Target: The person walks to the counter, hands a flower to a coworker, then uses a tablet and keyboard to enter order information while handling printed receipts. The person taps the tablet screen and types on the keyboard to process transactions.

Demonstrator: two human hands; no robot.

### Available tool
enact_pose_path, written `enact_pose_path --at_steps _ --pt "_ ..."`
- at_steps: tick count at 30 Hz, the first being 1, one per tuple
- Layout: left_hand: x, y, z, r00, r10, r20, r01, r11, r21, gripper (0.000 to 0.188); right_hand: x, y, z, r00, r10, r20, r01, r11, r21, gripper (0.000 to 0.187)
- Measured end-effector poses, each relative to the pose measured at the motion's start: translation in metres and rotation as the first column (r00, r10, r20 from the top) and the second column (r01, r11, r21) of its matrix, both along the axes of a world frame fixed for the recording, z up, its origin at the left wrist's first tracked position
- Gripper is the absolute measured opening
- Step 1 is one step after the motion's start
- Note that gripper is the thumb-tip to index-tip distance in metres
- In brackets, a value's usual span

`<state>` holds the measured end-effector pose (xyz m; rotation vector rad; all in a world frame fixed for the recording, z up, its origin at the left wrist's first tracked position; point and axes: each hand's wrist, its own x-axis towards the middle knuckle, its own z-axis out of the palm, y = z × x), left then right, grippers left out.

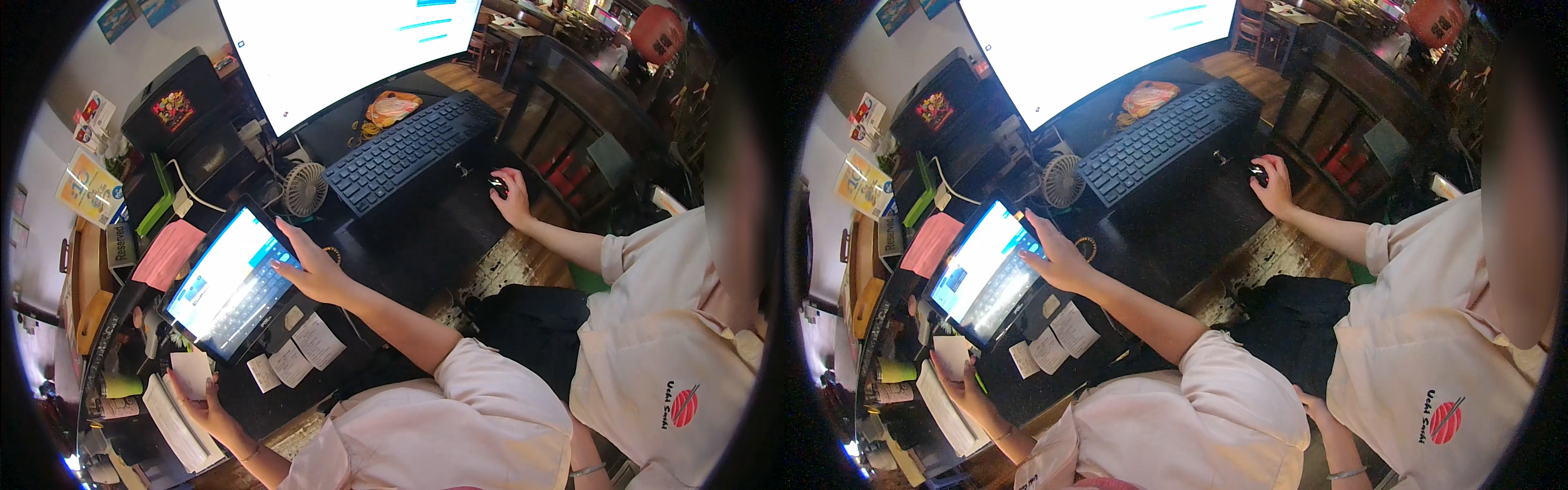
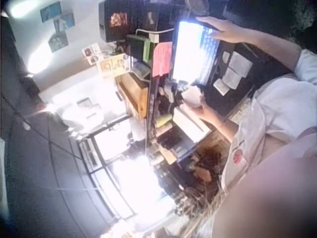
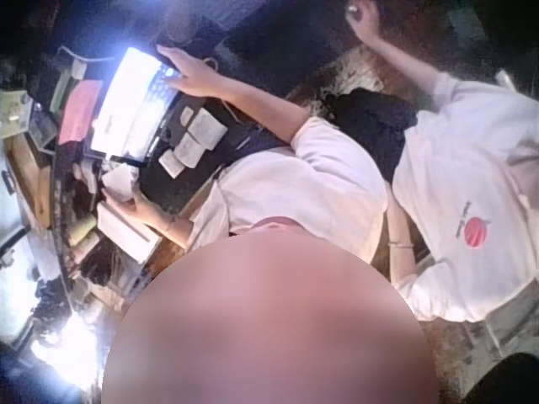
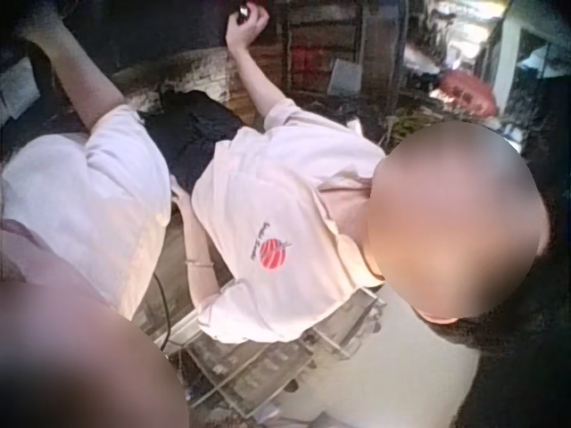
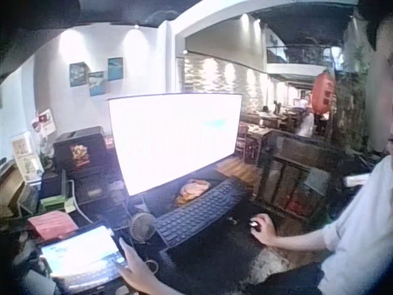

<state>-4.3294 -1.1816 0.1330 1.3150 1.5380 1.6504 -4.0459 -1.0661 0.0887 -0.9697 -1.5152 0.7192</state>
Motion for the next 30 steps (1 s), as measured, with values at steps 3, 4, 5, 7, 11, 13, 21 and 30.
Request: enact_pose_path --at_steps 3,4,5,7,11,13,21,30 --pt "-0.002 -0.001 0.0 0.999 0.032 -0.011 -0.032 0.999 0.011 0.065 0.001 0.0 0.005 0.999 0.034 -0.03 -0.037 0.996 -0.084 0.072" --pt "-0.003 0.0 0.0 0.999 0.042 -0.002 -0.042 0.999 -0.001 0.064 0.0 0.0 0.008 0.999 0.032 -0.03 -0.035 0.995 -0.096 0.073" --pt "-0.005 0.0 -0.001 0.999 0.05 0.008 -0.05 0.999 -0.012 0.064 -0.001 0.002 0.01 0.999 0.028 -0.028 -0.031 0.994 -0.108 0.074" --pt "-0.01 0.003 -0.003 0.998 0.054 0.015 -0.054 0.999 -0.005 0.065 -0.001 0.005 0.013 1.0 0.022 -0.015 -0.024 0.991 -0.13 0.078" --pt "-0.022 0.016 -0.007 0.998 0.059 0.001 -0.059 0.996 0.067 0.066 -0.004 0.013 0.015 0.997 -0.022 0.068 0.03 0.994 -0.109 0.079" --pt "-0.026 0.023 -0.007 0.998 0.058 0.003 -0.058 0.995 0.081 0.066 -0.005 0.016 0.013 0.996 -0.039 0.086 0.048 0.993 -0.103 0.08" --pt "-0.016 0.041 0.006 0.997 -0.028 -0.072 0.032 0.998 0.059 0.065 -0.004 0.015 0.012 0.998 -0.009 0.065 0.015 0.995 -0.099 0.082" --pt "0.012 0.029 0.017 0.994 -0.07 -0.088 0.077 0.994 0.081 0.063 -0.001 0.014 0.015 0.997 0.071 0.003 -0.069 0.985 -0.158 0.083"
